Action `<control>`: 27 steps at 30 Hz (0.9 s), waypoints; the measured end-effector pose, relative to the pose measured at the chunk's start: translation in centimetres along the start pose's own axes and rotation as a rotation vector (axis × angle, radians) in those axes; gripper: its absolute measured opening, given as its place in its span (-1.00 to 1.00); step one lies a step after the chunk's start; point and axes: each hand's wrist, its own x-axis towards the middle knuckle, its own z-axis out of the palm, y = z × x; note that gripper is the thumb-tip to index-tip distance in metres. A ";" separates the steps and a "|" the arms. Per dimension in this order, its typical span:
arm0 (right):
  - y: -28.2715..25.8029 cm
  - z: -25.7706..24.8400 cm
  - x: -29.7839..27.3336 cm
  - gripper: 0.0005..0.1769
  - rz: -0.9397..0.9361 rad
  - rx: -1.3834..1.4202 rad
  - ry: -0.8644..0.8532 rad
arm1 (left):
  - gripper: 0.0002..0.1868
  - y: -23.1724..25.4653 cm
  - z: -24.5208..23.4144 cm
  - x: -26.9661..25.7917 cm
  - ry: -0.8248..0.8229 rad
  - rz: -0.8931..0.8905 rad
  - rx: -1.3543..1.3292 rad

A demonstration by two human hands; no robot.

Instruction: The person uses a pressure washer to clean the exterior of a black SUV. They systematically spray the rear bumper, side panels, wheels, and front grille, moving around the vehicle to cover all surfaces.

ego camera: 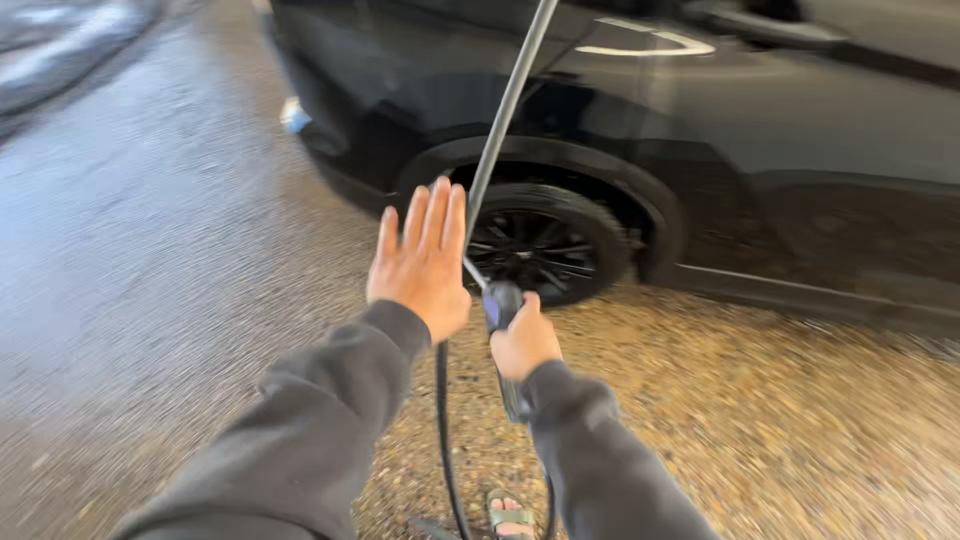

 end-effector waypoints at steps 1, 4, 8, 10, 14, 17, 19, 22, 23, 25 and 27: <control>0.3 -1.6 -2.3 -0.17 0.029 -0.031 0.009 | 0.03 1.3 0.4 -0.4 -0.014 0.011 -0.056; 1.9 -7.0 -8.8 -0.19 0.120 -0.116 0.074 | 0.03 5.1 1.8 -0.6 -0.053 0.041 -0.224; 3.6 -12.6 -15.6 -0.20 0.225 -0.184 0.238 | 0.05 8.8 3.4 -0.8 -0.022 0.130 -0.323; 4.0 -14.6 -17.4 -0.14 0.292 -0.236 0.312 | 0.05 10.0 3.8 -0.3 -0.051 0.142 -0.346; 4.9 -16.2 -20.1 -0.05 0.436 -0.322 0.315 | 0.04 11.6 4.7 -1.4 -0.038 0.159 -0.377; 5.4 -16.2 -20.2 -0.09 0.440 -0.304 0.306 | 0.07 12.6 5.2 -1.9 -0.083 0.163 -0.412; 5.7 -15.7 -20.0 -0.13 0.404 -0.319 0.299 | 0.07 12.8 5.5 -2.4 -0.052 0.170 -0.439; 5.9 -14.8 -20.2 -0.16 0.358 -0.364 0.285 | 0.06 12.1 5.7 -3.8 -0.029 0.154 -0.483; 5.7 -14.6 -20.0 -0.17 0.355 -0.356 0.297 | 0.05 11.7 5.5 -3.2 -0.003 0.150 -0.498; 5.2 -14.8 -19.8 -0.15 0.385 -0.330 0.305 | 0.06 11.1 5.3 -2.8 -0.012 0.128 -0.470; 4.6 -14.9 -20.5 -0.09 0.453 -0.291 0.293 | 0.07 10.2 5.4 -3.0 -0.011 0.114 -0.448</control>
